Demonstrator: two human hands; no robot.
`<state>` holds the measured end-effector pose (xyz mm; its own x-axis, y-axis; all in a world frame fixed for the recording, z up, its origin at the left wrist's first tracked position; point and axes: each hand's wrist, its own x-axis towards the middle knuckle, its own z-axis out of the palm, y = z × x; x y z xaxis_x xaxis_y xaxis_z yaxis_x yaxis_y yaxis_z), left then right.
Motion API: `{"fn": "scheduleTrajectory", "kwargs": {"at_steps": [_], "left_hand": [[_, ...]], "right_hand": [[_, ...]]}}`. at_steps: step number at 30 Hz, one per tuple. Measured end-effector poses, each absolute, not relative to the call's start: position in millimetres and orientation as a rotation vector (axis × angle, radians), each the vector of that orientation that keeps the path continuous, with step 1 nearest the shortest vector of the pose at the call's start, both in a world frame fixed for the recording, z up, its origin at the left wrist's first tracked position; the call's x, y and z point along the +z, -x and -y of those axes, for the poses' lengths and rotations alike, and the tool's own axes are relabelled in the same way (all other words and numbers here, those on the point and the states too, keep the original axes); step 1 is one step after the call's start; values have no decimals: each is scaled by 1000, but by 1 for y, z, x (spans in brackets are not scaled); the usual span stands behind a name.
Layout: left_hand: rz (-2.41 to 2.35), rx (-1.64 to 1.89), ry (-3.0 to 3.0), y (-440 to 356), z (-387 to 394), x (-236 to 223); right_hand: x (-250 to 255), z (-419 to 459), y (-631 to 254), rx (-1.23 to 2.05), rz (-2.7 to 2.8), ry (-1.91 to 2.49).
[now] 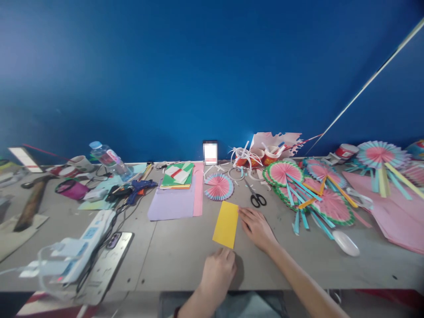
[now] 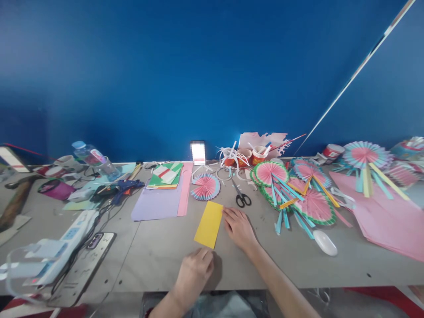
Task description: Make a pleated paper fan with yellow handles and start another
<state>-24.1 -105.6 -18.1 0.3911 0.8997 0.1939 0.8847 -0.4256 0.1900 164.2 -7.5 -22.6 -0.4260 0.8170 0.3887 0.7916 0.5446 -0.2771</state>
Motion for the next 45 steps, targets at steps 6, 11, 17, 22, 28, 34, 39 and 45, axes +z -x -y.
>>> {"fn": "scheduleTrajectory", "kwargs": {"at_steps": [6,11,17,22,28,34,39,45], "left_hand": [[-1728,560,-2573,35,83,-3],[-1675,407,-2597,31,86,-8],[-1659,404,-2575,8,104,-20],[-1375,464,-2660,-4,115,-23],[-1312,543,-2613,8,94,-9],[-1507,456,-2606,31,66,-3],[-1603,401,-2564,21,76,-3],[-1635,347,-2546,12,68,3]], "right_hand": [[-22,7,-165,73,2276,1303],[-13,13,-161,143,2228,1301],[-3,20,-157,261,2310,1351],[-1,13,-164,376,2388,1351],[-4,-4,-168,492,2538,1111],[-2,-11,-168,280,2498,1187],[-5,-11,-165,39,2284,1517],[-12,-2,-158,78,2239,1426]]}}
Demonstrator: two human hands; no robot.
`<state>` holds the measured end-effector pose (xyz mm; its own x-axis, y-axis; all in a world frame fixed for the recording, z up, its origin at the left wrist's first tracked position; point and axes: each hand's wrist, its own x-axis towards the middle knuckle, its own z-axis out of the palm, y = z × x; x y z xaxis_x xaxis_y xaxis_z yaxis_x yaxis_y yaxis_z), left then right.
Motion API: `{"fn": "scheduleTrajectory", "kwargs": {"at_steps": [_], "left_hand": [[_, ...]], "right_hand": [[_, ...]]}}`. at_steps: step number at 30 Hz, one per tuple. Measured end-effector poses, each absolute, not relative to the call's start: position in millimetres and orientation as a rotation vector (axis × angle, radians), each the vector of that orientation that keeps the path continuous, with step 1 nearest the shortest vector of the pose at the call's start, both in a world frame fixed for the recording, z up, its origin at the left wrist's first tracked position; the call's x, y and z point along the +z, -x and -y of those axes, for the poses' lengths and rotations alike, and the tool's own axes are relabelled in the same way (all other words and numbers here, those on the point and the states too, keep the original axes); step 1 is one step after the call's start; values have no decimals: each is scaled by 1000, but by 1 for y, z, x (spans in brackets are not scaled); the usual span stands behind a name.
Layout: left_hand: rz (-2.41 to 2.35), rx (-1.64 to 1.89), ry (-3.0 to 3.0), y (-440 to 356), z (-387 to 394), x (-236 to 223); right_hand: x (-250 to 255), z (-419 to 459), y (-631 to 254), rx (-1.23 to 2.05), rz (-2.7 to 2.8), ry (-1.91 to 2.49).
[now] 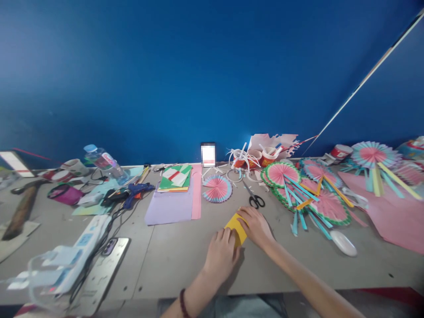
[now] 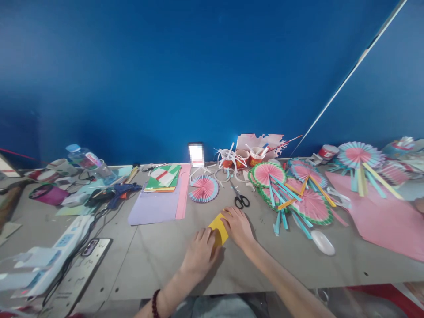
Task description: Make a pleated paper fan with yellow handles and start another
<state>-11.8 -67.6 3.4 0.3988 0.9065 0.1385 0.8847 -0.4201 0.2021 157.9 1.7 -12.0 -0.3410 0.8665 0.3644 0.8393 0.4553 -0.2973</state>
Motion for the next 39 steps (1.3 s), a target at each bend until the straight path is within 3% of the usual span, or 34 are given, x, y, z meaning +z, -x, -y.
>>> {"fn": "scheduleTrajectory", "kwargs": {"at_steps": [9,28,39], "left_hand": [[-1605,0,-2610,15,26,15],[-1676,180,-2487,20,20,14],[-1594,-83,-2503,36,7,31]], "right_hand": [[-19,4,-155,37,2245,1420],[-20,3,-154,-36,2292,1396],[-6,-5,-145,9,2478,1403]]}}
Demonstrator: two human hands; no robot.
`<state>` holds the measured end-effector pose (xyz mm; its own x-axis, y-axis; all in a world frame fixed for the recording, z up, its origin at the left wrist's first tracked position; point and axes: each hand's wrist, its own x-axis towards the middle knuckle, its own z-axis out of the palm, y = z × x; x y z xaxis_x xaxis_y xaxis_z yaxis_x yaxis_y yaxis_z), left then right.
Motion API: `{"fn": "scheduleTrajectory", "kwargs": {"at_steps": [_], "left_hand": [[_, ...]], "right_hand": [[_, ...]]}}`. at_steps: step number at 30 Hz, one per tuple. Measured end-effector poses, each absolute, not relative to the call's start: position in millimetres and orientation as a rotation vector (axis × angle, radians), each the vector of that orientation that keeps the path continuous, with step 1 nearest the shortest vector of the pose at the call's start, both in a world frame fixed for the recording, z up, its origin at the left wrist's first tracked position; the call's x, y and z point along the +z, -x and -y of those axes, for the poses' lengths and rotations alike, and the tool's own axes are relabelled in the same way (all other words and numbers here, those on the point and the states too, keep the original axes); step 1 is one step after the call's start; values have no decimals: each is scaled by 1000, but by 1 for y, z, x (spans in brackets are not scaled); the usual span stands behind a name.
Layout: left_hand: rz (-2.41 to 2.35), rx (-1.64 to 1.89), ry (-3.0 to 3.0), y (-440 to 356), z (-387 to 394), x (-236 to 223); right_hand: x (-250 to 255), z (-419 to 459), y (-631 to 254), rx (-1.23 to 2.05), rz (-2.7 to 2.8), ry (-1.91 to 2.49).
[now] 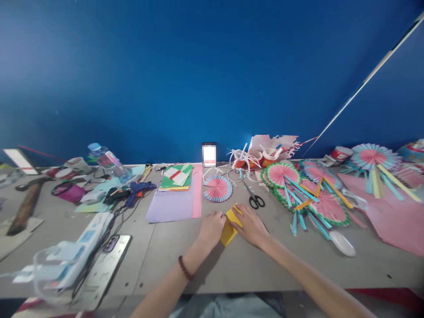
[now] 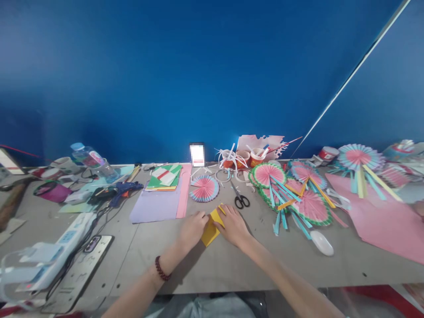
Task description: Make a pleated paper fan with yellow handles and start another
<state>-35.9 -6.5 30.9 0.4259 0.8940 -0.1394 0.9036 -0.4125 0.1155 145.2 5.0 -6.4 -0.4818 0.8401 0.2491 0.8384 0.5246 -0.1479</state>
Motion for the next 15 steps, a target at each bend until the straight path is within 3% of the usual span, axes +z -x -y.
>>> {"fn": "scheduleTrajectory", "kwargs": {"at_steps": [15], "left_hand": [[-1615,255,-2491,59,-21,-1]], "right_hand": [[-4,-15,-119,106,2414,1525]]}}
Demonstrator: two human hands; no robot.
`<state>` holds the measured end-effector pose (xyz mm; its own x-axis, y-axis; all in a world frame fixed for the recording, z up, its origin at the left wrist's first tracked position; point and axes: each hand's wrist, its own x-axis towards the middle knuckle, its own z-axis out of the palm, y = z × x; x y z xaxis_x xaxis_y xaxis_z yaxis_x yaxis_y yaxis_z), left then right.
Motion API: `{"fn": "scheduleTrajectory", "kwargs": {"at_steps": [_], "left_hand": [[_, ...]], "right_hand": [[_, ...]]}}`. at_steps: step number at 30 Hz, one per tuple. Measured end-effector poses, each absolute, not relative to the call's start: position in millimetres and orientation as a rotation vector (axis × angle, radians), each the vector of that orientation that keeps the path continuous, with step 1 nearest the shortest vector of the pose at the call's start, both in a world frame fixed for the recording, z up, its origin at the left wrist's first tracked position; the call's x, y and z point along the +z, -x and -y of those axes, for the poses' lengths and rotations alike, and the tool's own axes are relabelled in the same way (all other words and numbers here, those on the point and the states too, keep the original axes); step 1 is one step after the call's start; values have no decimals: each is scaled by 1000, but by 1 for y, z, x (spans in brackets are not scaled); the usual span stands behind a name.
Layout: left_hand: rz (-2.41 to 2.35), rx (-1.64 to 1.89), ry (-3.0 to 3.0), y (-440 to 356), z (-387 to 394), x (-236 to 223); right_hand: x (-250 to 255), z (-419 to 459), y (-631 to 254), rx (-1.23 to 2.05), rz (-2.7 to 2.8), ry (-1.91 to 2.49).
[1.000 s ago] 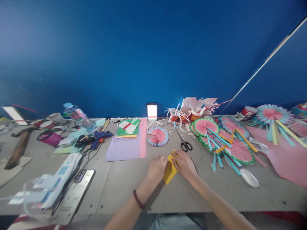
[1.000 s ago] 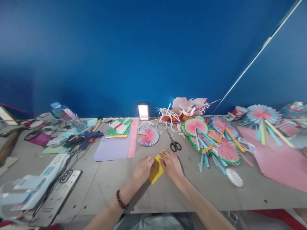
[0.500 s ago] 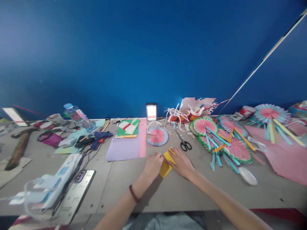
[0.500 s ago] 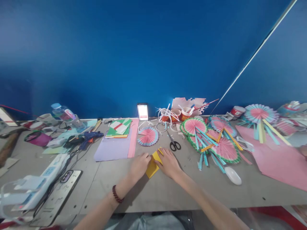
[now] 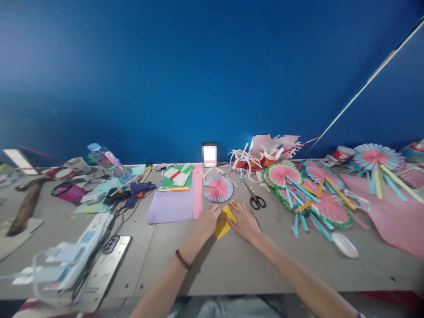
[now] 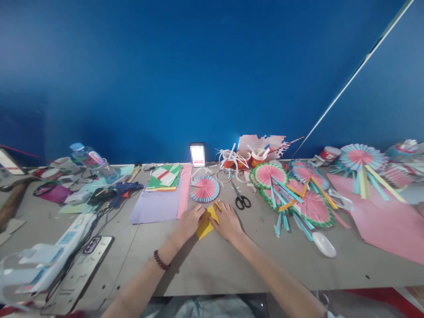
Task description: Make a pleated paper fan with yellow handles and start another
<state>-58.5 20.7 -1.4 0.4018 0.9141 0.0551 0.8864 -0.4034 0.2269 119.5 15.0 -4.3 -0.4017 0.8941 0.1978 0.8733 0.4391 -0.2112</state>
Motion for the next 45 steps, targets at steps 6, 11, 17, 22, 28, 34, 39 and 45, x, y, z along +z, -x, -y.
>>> {"fn": "scheduleTrajectory", "kwargs": {"at_steps": [6,11,17,22,28,34,39,45], "left_hand": [[-1611,342,-2438,60,-22,-4],[-1606,353,-2424,60,-21,-3],[-1605,322,-2445,60,-23,-4],[-1646,202,-2404,63,-20,2],[-1650,124,-2374,68,-7,18],[-1703,134,-2359,74,8,15],[-1810,52,-2269,81,22,14],[-1860,22,-2206,110,43,53]], "right_hand": [[-9,-15,-121,105,2377,1518],[-10,-16,-120,108,2370,1523],[-11,-16,-121,98,2360,1498],[-12,-16,-121,57,2353,1482],[-8,-14,-121,91,2355,1499],[-4,-13,-120,99,2344,1488],[-3,-13,-122,125,2332,1497],[-11,-23,-131,296,2158,1419]]}}
